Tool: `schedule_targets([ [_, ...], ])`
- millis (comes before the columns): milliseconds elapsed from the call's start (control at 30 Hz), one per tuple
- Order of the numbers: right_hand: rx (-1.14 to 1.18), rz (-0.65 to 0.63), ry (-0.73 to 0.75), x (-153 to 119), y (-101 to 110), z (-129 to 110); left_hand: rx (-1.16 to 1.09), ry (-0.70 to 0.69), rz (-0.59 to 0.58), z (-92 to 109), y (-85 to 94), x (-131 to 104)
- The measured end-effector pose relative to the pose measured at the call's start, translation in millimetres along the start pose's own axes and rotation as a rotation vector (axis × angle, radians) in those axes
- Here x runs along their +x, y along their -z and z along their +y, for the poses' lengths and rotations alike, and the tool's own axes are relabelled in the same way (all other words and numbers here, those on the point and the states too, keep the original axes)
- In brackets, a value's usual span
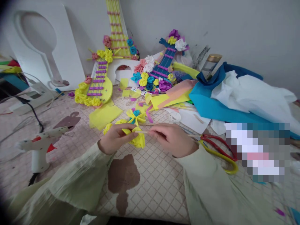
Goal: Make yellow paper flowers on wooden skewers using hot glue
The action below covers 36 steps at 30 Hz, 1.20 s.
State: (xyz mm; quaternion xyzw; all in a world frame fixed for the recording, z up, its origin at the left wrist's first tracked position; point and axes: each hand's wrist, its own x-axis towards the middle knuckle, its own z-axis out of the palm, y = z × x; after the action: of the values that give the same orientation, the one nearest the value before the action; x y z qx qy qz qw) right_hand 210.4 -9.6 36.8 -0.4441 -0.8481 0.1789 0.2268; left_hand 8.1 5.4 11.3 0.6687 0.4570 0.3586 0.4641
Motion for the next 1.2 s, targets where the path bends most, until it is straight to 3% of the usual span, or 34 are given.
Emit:
schedule_targets([
  [267,-0.014,0.063,0.003,0.1,-11.5,-5.4,0.154,-0.160,-0.068,1.6,-4.2,-3.7],
  [600,-0.009,0.222,0.203,0.3,-19.2,-7.4,0.118,-0.119,-0.109,6.2,-3.7,-5.4],
  [833,0.039,0.255,0.227,0.1,-21.0,-7.8,0.102,-0.112,-0.123,6.1,-3.1,-4.7],
  [1200,-0.067,0.269,0.260,-1.0,-19.8,-9.1,0.046,-0.090,-0.084,7.5,-4.9,-5.7],
])
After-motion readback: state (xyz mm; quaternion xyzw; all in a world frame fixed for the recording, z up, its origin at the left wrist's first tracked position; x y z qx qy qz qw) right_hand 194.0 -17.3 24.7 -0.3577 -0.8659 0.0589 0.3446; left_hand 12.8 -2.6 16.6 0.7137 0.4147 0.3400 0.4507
